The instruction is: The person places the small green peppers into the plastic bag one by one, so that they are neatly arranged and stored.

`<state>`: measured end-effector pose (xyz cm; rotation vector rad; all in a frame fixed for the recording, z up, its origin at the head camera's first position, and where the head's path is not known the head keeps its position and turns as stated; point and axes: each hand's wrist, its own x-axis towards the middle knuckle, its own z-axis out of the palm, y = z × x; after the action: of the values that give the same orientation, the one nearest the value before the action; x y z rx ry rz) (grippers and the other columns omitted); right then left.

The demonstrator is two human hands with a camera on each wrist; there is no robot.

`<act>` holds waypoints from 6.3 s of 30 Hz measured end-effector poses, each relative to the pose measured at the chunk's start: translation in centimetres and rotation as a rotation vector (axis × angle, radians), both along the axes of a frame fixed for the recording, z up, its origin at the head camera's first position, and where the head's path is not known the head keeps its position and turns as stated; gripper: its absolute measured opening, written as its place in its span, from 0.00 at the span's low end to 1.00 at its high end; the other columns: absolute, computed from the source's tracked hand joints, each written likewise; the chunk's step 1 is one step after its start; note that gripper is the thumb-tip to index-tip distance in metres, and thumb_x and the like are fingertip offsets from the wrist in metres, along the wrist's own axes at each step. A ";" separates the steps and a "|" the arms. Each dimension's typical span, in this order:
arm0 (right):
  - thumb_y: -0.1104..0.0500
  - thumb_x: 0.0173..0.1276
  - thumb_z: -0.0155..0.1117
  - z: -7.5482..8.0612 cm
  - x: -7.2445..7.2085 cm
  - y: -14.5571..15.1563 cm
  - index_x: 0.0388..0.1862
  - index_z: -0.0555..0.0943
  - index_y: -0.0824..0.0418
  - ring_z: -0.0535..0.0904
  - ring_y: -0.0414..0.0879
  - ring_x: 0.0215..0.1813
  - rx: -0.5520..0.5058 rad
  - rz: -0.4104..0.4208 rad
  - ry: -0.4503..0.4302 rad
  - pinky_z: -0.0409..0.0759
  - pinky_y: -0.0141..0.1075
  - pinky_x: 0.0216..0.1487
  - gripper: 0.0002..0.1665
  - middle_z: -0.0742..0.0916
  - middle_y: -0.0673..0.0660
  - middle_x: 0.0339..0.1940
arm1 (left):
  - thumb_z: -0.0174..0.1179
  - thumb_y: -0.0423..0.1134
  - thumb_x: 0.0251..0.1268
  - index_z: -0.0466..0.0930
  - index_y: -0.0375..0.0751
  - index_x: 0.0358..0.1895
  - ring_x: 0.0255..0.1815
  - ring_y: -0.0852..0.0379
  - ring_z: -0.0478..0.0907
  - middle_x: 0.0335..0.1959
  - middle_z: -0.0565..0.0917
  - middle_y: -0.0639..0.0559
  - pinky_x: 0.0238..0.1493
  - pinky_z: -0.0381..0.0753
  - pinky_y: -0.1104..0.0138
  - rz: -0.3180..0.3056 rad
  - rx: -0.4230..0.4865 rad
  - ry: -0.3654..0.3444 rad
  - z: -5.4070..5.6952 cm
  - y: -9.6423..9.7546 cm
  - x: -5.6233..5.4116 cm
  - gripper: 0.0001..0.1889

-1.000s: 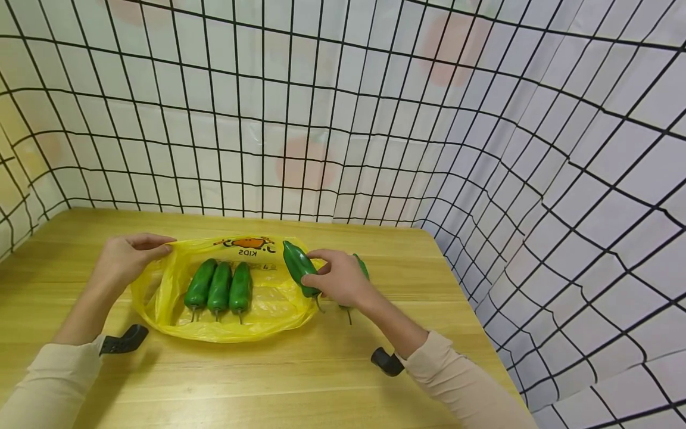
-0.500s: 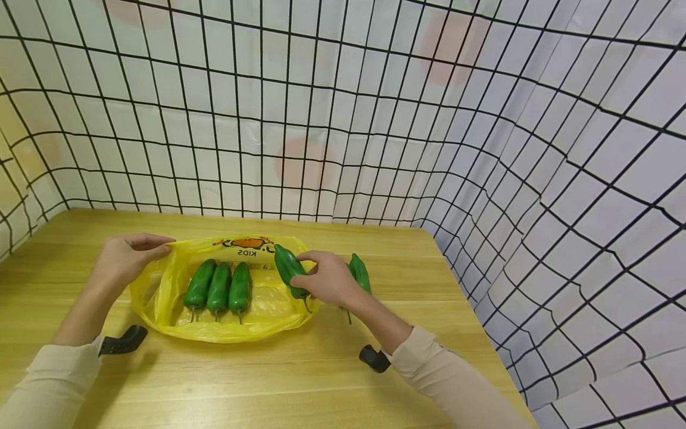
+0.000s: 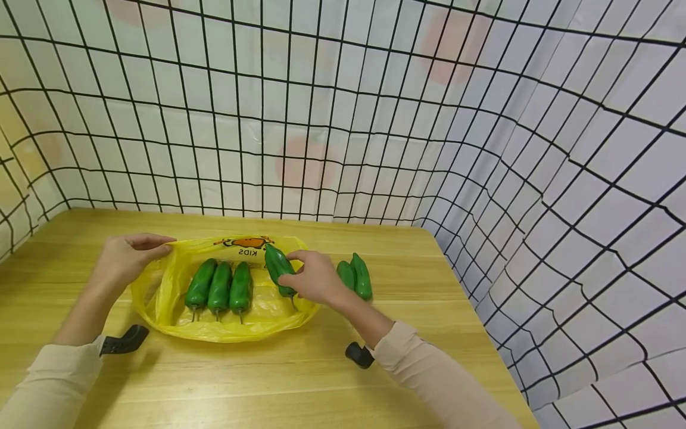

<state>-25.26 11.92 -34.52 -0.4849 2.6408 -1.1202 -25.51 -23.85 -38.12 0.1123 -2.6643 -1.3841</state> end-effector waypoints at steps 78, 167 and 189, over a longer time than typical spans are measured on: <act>0.53 0.74 0.64 -6.4 -1.2 -4.6 0.73 0.72 0.65 0.61 0.38 0.10 0.100 -0.008 0.012 0.64 0.30 0.16 0.32 0.72 0.46 0.08 | 0.57 0.47 0.77 0.84 0.38 0.60 0.58 0.39 0.78 0.58 0.84 0.34 0.47 0.75 0.61 -0.008 -0.004 0.035 -1.3 -0.1 -0.1 0.19; 0.52 0.68 0.72 -5.9 0.5 -3.3 0.72 0.73 0.65 0.64 0.39 0.12 0.200 0.049 0.002 0.68 0.32 0.21 0.38 0.75 0.48 0.09 | 0.58 0.48 0.77 0.84 0.39 0.60 0.60 0.38 0.77 0.59 0.83 0.34 0.47 0.75 0.60 0.027 -0.005 0.032 -1.4 1.0 1.7 0.20; 0.53 0.68 0.72 -2.8 0.5 -1.8 0.69 0.75 0.62 0.86 0.46 0.40 0.153 0.042 0.104 0.82 0.37 0.38 0.34 0.90 0.57 0.43 | 0.58 0.49 0.76 0.84 0.39 0.59 0.60 0.39 0.77 0.59 0.83 0.34 0.47 0.74 0.60 0.021 -0.001 0.040 -1.4 0.9 1.8 0.20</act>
<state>-24.77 10.10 -37.37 -0.5784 2.7644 -0.8954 -23.71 -22.94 -39.47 0.1112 -2.6236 -1.3639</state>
